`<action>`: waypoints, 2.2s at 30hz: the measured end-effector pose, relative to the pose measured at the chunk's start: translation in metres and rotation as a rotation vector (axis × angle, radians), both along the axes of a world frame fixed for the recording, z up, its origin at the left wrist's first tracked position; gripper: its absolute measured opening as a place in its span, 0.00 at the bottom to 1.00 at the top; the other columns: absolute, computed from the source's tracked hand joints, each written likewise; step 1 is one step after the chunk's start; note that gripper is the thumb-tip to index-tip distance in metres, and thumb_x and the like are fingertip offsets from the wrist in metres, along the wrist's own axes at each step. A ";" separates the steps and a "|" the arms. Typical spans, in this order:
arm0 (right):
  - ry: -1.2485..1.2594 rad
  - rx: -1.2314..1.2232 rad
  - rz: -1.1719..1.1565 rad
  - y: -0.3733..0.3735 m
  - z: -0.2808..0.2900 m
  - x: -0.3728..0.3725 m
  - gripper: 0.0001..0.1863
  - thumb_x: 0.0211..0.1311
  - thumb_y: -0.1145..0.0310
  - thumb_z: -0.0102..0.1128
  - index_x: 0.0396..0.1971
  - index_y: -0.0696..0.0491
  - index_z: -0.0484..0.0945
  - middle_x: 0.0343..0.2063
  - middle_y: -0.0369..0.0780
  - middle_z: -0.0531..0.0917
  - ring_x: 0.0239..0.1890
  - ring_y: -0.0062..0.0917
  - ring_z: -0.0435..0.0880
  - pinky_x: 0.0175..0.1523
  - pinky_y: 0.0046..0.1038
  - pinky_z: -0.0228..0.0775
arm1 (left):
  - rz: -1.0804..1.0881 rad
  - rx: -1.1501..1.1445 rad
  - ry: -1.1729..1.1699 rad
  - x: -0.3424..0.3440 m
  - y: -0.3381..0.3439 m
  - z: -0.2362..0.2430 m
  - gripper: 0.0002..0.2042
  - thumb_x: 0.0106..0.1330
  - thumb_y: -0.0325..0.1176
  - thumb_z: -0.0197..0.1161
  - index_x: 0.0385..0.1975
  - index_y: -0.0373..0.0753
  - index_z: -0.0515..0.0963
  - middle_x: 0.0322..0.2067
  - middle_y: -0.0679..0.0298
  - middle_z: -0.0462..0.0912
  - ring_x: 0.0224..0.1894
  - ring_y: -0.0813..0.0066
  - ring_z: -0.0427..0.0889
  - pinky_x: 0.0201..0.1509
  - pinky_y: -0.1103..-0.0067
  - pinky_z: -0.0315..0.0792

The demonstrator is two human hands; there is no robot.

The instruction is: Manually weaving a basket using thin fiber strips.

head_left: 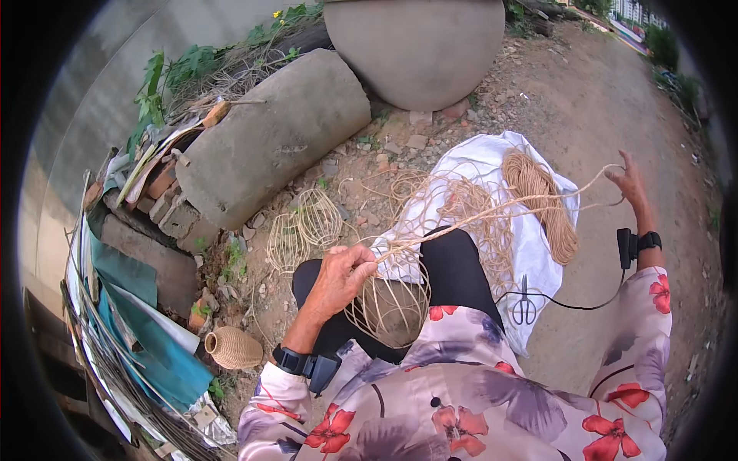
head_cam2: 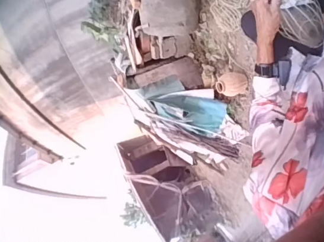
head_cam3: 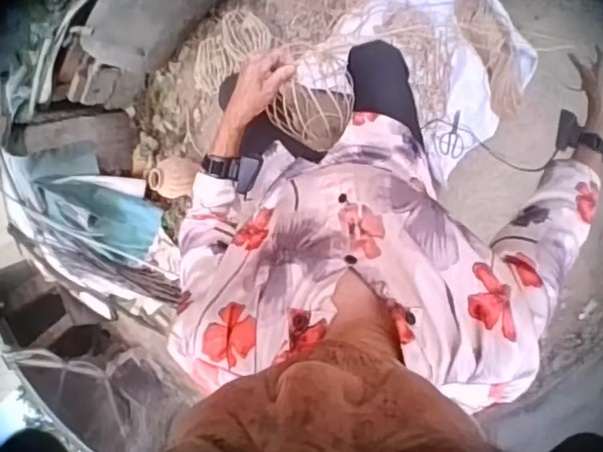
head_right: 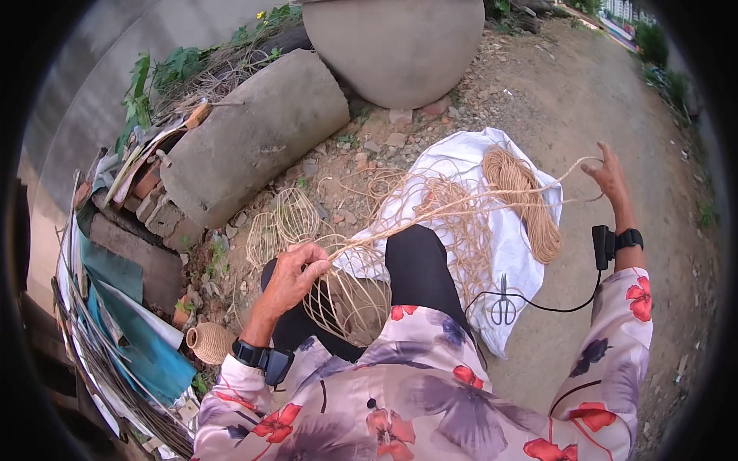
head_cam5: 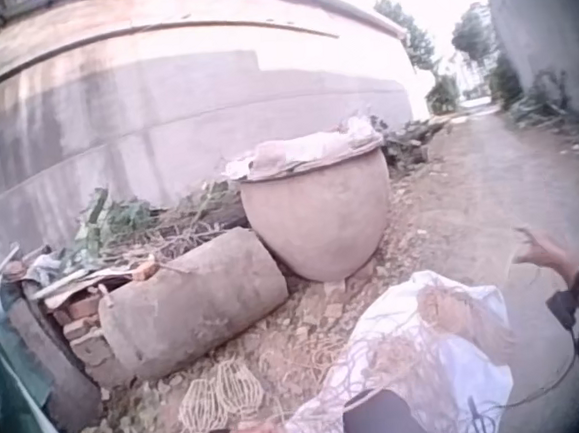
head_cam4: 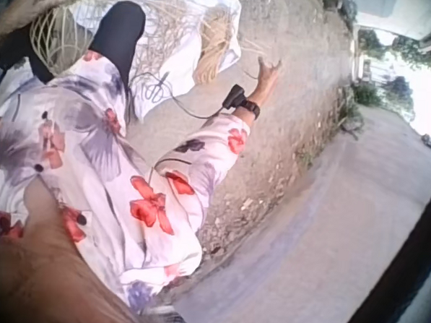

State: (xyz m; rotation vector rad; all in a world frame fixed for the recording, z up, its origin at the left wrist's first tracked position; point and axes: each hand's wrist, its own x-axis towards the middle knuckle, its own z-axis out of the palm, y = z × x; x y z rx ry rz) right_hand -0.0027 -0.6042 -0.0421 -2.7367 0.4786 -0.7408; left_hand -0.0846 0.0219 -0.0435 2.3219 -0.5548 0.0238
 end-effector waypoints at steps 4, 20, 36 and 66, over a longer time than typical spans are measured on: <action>0.454 -0.029 0.309 0.104 -0.051 -0.016 0.27 0.42 0.71 0.71 0.49 0.55 0.80 0.35 0.47 0.86 0.37 0.38 0.86 0.41 0.33 0.78 | -0.079 -0.019 -0.123 -0.006 -0.008 -0.003 0.08 0.64 0.34 0.63 0.31 0.36 0.78 0.25 0.61 0.79 0.30 0.64 0.76 0.44 0.72 0.68; -0.182 0.134 0.877 0.338 -0.043 -0.022 0.09 0.57 0.65 0.60 0.24 0.54 0.77 0.25 0.41 0.77 0.35 0.36 0.75 0.46 0.38 0.61 | -0.088 -0.033 -0.047 0.006 -0.008 -0.002 0.08 0.64 0.35 0.62 0.31 0.36 0.77 0.26 0.61 0.81 0.31 0.63 0.78 0.44 0.72 0.68; -0.245 0.445 0.954 0.379 -0.029 -0.094 0.17 0.44 0.67 0.73 0.33 0.53 0.76 0.31 0.41 0.77 0.33 0.35 0.78 0.37 0.34 0.66 | -0.150 -0.059 0.156 0.025 -0.012 -0.004 0.08 0.62 0.33 0.63 0.34 0.36 0.76 0.28 0.66 0.78 0.32 0.79 0.76 0.39 0.78 0.71; -0.405 0.233 0.997 0.439 -0.058 -0.096 0.12 0.40 0.80 0.63 0.25 0.55 0.70 0.22 0.41 0.73 0.26 0.37 0.75 0.29 0.37 0.68 | -0.184 -0.208 0.246 0.018 -0.005 -0.001 0.09 0.62 0.31 0.60 0.38 0.34 0.77 0.30 0.65 0.80 0.35 0.80 0.78 0.43 0.79 0.73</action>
